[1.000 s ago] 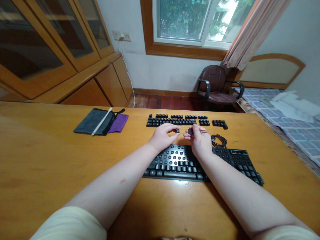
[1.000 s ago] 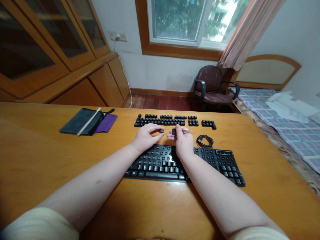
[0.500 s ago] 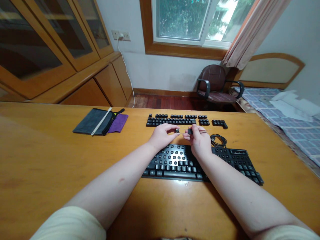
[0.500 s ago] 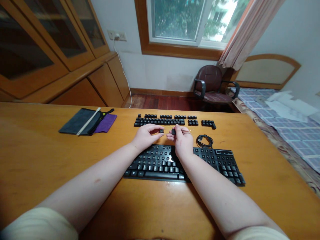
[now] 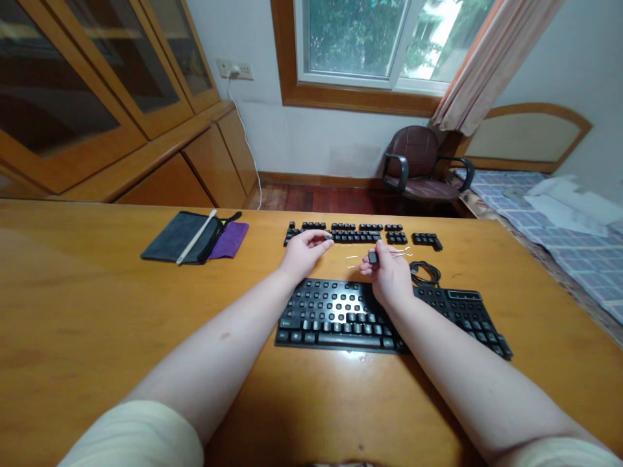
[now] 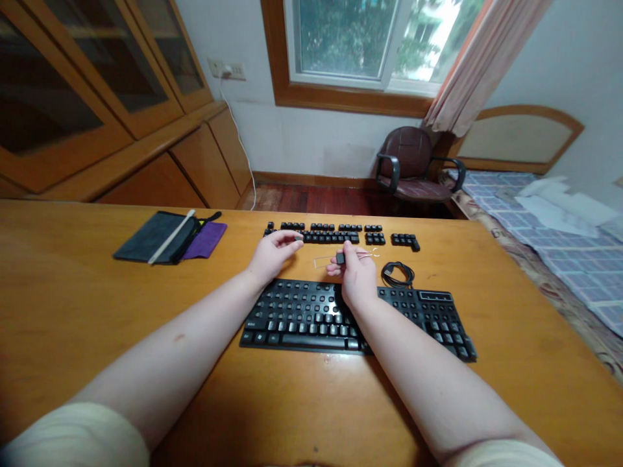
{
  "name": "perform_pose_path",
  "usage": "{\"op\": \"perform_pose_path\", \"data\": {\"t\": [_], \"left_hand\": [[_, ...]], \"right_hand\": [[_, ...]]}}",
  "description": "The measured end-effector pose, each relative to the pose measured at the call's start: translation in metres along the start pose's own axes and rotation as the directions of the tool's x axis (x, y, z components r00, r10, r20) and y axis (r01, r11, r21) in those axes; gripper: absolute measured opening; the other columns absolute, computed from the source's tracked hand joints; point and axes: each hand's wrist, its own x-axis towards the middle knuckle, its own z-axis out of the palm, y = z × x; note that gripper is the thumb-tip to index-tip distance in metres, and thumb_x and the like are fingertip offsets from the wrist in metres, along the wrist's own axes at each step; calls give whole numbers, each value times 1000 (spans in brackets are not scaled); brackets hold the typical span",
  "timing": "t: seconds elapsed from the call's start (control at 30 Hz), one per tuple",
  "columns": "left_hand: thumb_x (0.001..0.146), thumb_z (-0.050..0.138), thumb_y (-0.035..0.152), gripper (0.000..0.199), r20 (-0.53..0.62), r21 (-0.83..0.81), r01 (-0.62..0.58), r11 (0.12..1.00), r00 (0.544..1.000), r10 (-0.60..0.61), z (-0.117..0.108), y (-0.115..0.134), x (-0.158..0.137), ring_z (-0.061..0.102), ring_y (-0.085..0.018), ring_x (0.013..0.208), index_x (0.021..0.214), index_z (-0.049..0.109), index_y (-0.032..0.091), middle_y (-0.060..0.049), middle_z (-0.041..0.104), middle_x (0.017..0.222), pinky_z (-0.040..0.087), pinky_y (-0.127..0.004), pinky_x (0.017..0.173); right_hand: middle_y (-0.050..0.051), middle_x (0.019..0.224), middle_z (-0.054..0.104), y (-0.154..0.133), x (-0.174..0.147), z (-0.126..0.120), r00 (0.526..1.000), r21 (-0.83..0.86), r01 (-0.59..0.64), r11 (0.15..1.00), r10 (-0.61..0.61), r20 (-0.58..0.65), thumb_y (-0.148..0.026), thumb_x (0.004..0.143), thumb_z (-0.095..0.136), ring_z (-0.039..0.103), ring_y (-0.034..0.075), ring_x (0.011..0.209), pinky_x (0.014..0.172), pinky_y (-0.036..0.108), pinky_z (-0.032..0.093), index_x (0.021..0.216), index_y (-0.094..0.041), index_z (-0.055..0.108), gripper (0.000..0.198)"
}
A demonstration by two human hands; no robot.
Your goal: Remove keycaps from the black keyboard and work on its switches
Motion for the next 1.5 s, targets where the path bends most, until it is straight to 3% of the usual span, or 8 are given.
{"op": "perform_pose_path", "data": {"t": [0.23, 0.37, 0.53, 0.73, 0.87, 1.1, 1.33, 1.5], "left_hand": [[67, 66, 20, 22, 125, 15, -4, 1000, 992, 2, 4, -6, 1, 61, -14, 76, 88, 63, 15, -3, 65, 84, 51, -30, 75], [69, 61, 16, 16, 126, 246, 6, 969, 991, -38, 1, -7, 1, 61, -14, 75, 85, 62, 16, -3, 65, 83, 51, -28, 74], [69, 64, 19, 12, 244, 659, -128, 741, 968, -50, -5, -3, 0, 61, -20, 83, 80, 65, 22, -2, 67, 86, 47, -32, 77], [66, 72, 36, 28, 240, 815, -134, 563, 963, -118, -4, 1, -4, 61, -21, 78, 87, 61, 23, -2, 66, 83, 45, -30, 67], [62, 74, 41, 42, 226, 825, -83, 559, 955, -191, -4, 4, -5, 61, -21, 79, 97, 58, 23, -1, 67, 85, 43, -29, 64], [65, 71, 38, 41, 232, 831, -76, 552, 948, -218, -6, 7, -5, 61, -21, 83, 101, 58, 23, -2, 66, 89, 44, -29, 66], [74, 60, 30, 16, 321, 817, -198, 542, 936, -142, -12, 13, -1, 60, -19, 81, 88, 66, 24, -2, 65, 87, 44, -28, 69], [75, 59, 27, 13, 334, 766, -203, 609, 937, -107, -11, 8, 2, 60, -19, 80, 85, 68, 25, -2, 66, 83, 43, -29, 68]], "right_hand": [[-2, 53, 60, -1, 1, 1, 999, 30, 32, 999, -33, 30, -48, 71, 68, 56, 8, 40, 38, 16, 45, 74, -16, 53, 35], [-2, 54, 60, 0, 4, -1, 999, 41, 21, 999, -22, 27, -48, 71, 68, 56, 8, 40, 38, 16, 45, 74, -16, 52, 36], [-2, 55, 60, 1, 4, -2, 999, 42, 21, 999, -23, 36, -47, 71, 68, 55, 8, 40, 39, 16, 44, 75, -16, 52, 35], [-2, 55, 59, 0, 3, -1, 999, 26, 19, 999, -20, 37, -48, 72, 67, 54, 7, 40, 39, 16, 44, 75, -16, 52, 35], [-2, 54, 59, -1, 3, -1, 999, 18, 22, 1000, -23, 44, -49, 72, 66, 52, 7, 38, 37, 17, 43, 73, -16, 53, 36], [-2, 51, 57, -1, 4, -4, 998, 3, 37, 999, -37, 46, -48, 74, 63, 48, 7, 36, 35, 17, 38, 70, -16, 53, 34], [-2, 52, 57, 1, 4, -5, 999, -21, 40, 999, -39, 36, -48, 75, 62, 46, 6, 36, 35, 17, 35, 70, -16, 54, 33], [-2, 53, 57, 1, 5, -5, 998, -37, 42, 998, -40, 51, -49, 76, 61, 45, 7, 37, 35, 17, 34, 70, -17, 55, 33]]}}
